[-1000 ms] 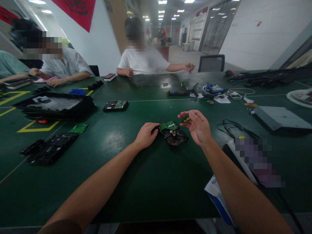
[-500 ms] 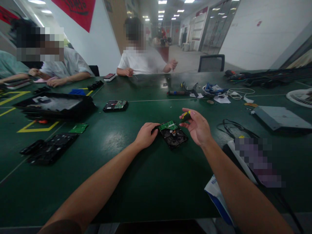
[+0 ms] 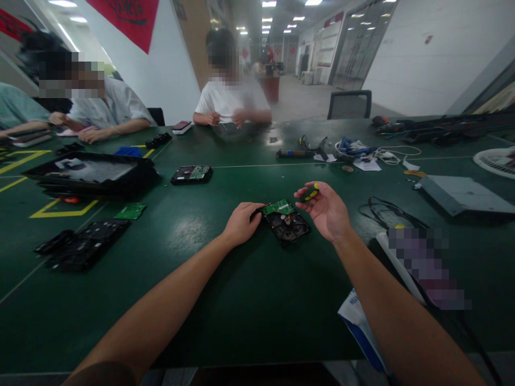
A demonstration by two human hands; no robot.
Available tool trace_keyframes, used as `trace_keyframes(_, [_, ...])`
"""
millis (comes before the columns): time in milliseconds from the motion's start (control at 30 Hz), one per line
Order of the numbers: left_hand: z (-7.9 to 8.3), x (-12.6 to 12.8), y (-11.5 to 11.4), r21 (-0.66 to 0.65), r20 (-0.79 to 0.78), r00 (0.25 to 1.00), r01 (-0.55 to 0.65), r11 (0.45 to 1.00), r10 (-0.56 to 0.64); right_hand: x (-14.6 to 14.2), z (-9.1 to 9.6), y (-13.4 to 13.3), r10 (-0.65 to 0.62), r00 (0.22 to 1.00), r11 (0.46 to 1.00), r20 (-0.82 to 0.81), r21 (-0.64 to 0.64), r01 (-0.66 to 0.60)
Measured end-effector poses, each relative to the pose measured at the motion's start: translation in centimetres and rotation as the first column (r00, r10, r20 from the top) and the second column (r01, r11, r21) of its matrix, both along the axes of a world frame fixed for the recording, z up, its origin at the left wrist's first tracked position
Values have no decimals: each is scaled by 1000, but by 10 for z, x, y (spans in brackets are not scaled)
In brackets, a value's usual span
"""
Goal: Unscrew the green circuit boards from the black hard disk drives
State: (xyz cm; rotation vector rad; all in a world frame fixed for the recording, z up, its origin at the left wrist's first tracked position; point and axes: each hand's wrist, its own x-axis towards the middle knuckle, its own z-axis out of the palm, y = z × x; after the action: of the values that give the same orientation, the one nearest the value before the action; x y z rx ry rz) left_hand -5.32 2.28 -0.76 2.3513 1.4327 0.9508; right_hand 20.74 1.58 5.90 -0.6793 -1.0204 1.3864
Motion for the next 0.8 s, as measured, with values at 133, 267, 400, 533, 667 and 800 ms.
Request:
trace_keyframes(133, [1, 0, -1, 0, -7, 1000, 2, 1000, -2, 0, 3, -2, -2, 999, 1000, 34, 28, 1])
trace_keyframes(267, [0, 0, 0, 0, -13, 1000, 1, 1000, -1, -1, 4, -3, -35, 997, 998, 73, 51, 32])
trace_keyframes(400, [-1, 0, 1, 5, -6, 1000, 2, 1000, -2, 0, 3, -2, -31, 999, 998, 41, 54, 29])
trace_keyframes(533, [0, 0, 0, -6, -10, 1000, -1, 1000, 0, 0, 2, 0, -20, 1000, 1000, -16, 19, 20])
trace_keyframes(667, [1, 0, -1, 3, -6, 1000, 2, 1000, -2, 1, 2, 1, -25, 999, 999, 30, 38, 23])
trace_keyframes(800, [1, 0, -1, -4, -10, 1000, -3, 1000, 3, 1, 2, -1, -58, 995, 997, 83, 60, 53])
